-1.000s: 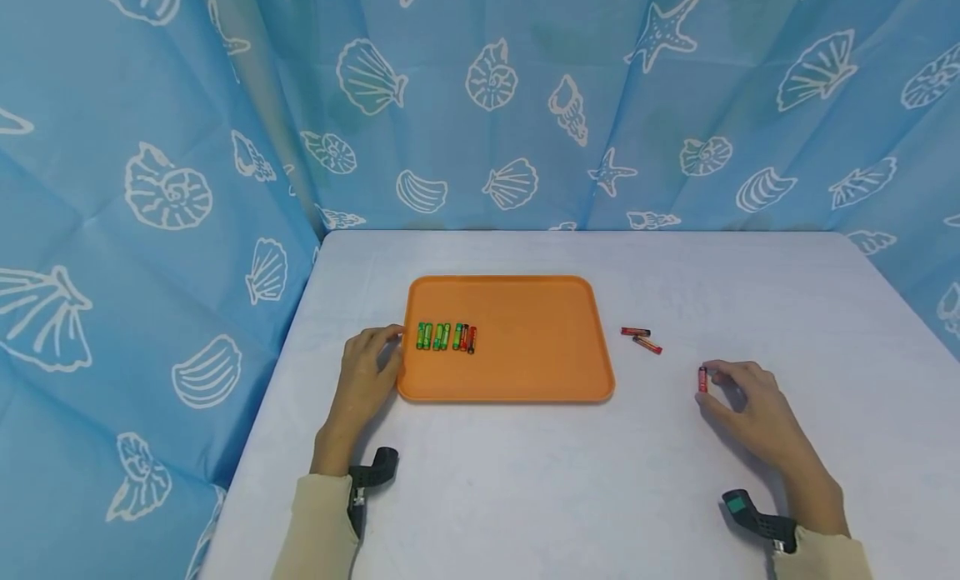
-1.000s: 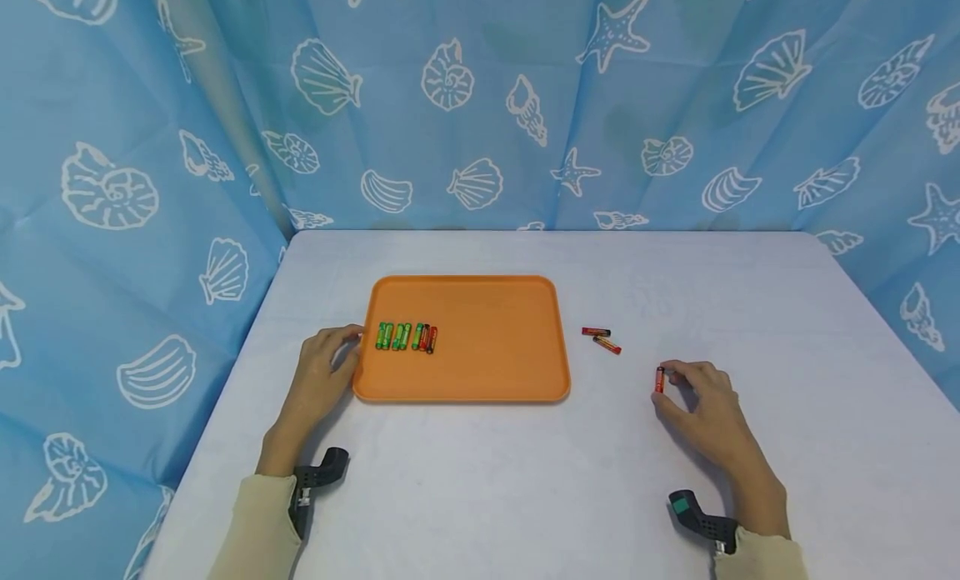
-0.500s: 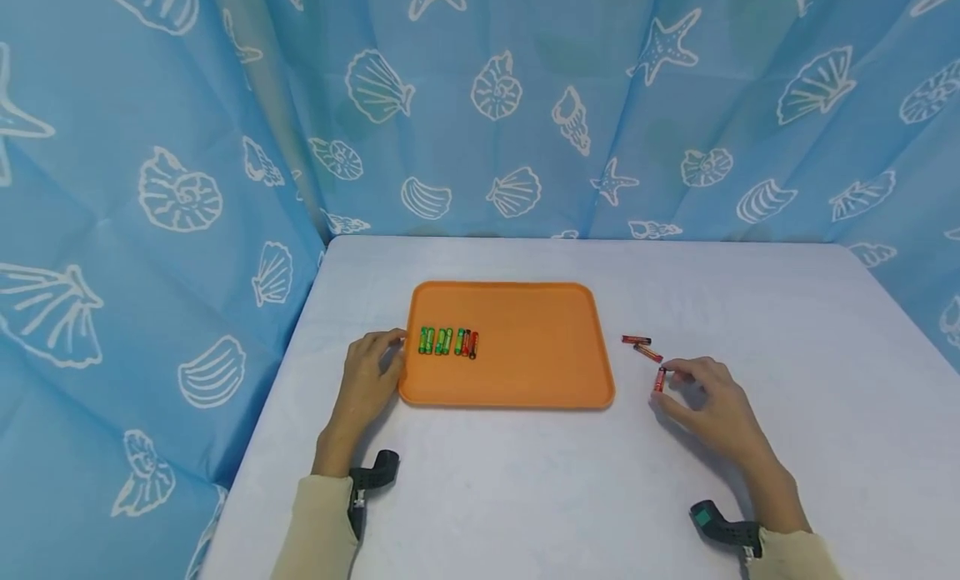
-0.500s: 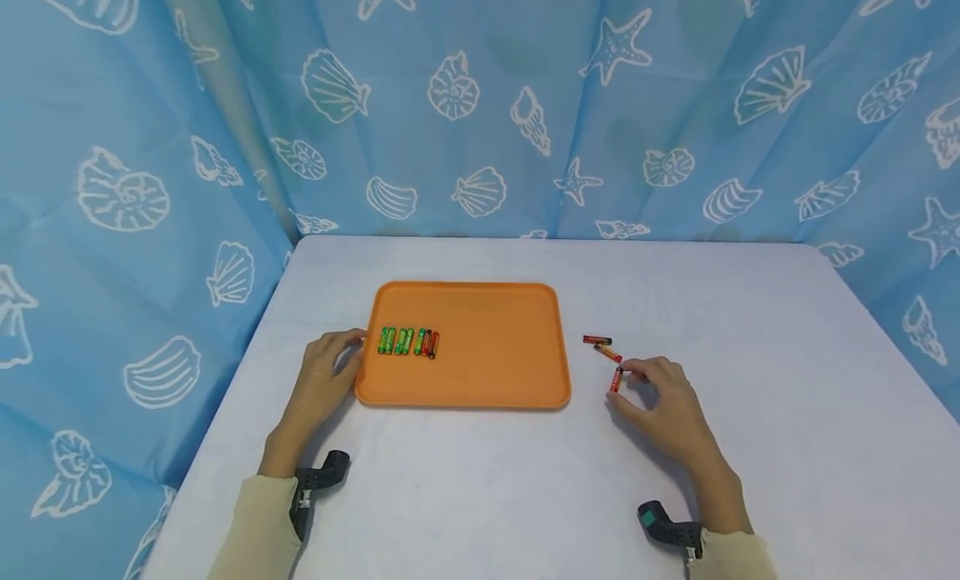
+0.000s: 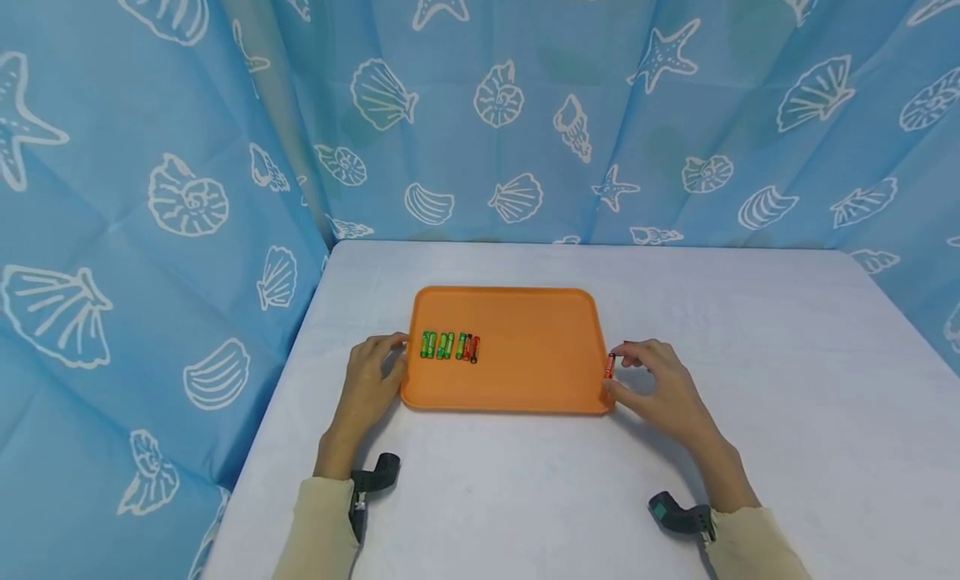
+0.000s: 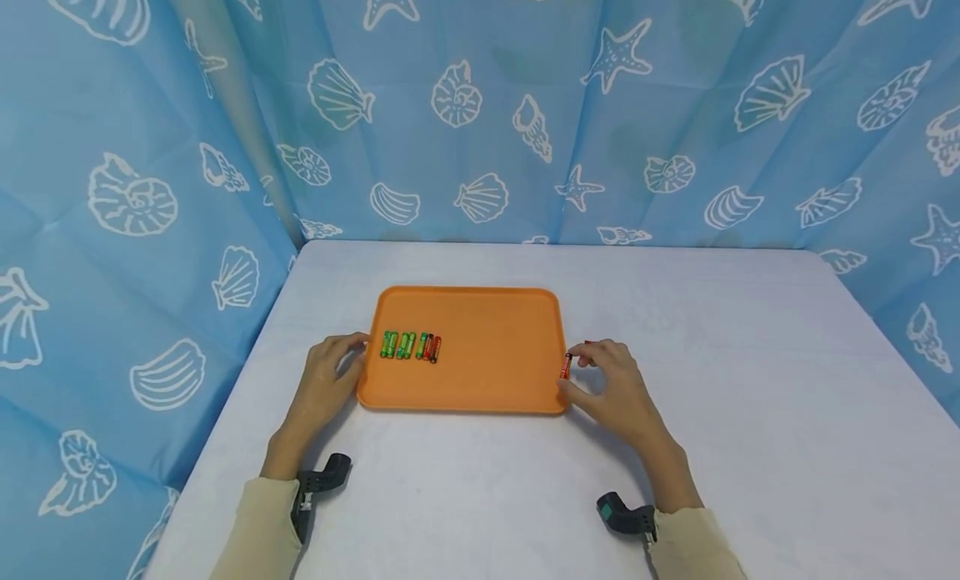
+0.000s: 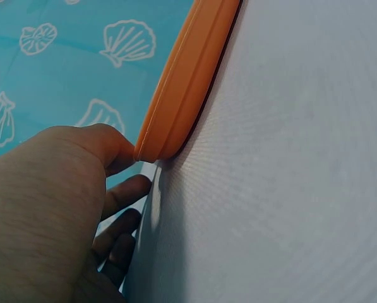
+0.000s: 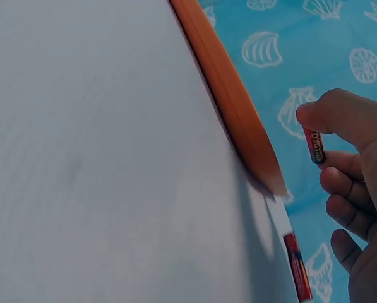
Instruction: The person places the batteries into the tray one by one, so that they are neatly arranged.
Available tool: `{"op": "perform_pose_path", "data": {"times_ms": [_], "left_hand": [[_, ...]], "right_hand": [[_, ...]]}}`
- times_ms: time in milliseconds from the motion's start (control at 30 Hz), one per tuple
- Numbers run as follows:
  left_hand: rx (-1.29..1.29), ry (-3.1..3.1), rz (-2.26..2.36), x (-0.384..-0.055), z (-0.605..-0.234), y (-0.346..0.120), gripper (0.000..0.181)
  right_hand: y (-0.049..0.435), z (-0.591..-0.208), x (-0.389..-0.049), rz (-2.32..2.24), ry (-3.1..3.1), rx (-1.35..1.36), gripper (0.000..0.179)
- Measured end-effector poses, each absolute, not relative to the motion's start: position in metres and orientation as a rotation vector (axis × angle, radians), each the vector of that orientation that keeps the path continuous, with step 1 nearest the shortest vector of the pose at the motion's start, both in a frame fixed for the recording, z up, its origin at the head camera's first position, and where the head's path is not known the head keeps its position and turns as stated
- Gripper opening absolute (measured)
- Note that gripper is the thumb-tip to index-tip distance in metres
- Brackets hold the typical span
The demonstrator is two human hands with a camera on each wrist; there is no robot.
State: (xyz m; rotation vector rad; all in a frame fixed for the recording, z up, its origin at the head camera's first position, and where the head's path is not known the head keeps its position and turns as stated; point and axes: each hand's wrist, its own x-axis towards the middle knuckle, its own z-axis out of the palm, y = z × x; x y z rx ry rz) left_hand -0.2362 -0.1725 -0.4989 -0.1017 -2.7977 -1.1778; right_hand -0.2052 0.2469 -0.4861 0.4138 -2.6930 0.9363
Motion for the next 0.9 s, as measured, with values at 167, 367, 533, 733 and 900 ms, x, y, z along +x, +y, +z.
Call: {"op": "perform_pose_path", "data": {"times_ms": [167, 367, 533, 733, 900], "left_hand": [[-0.098, -2.790, -1.205, -0.236, -0.503, -0.173, 0.036], [-0.116, -2.782, -1.188, -0.236, -0.502, -0.175, 0.036], [-0.120, -2.786, -1.175, -0.238, -0.497, -0.175, 0.035], [-0.109, -2.795, -1.163, -0.239, -0.497, -0.175, 0.036], [-0.112, -2.779, -1.187, -0.236, -0.500, -0.173, 0.035]], "right_hand": [[0.226, -0.485, -0.215, 0.987, -2.707, 0.508, 0.045], [0.204, -0.486, -0.223, 1.032, -2.713, 0.590, 0.044], [0.191, -0.486, -0.224, 1.059, -2.746, 0.581, 0.046], [0.181, -0.486, -0.229, 1.058, -2.751, 0.608, 0.046], [0.167, -0.484, -0.237, 1.037, -2.728, 0.674, 0.046]]}}
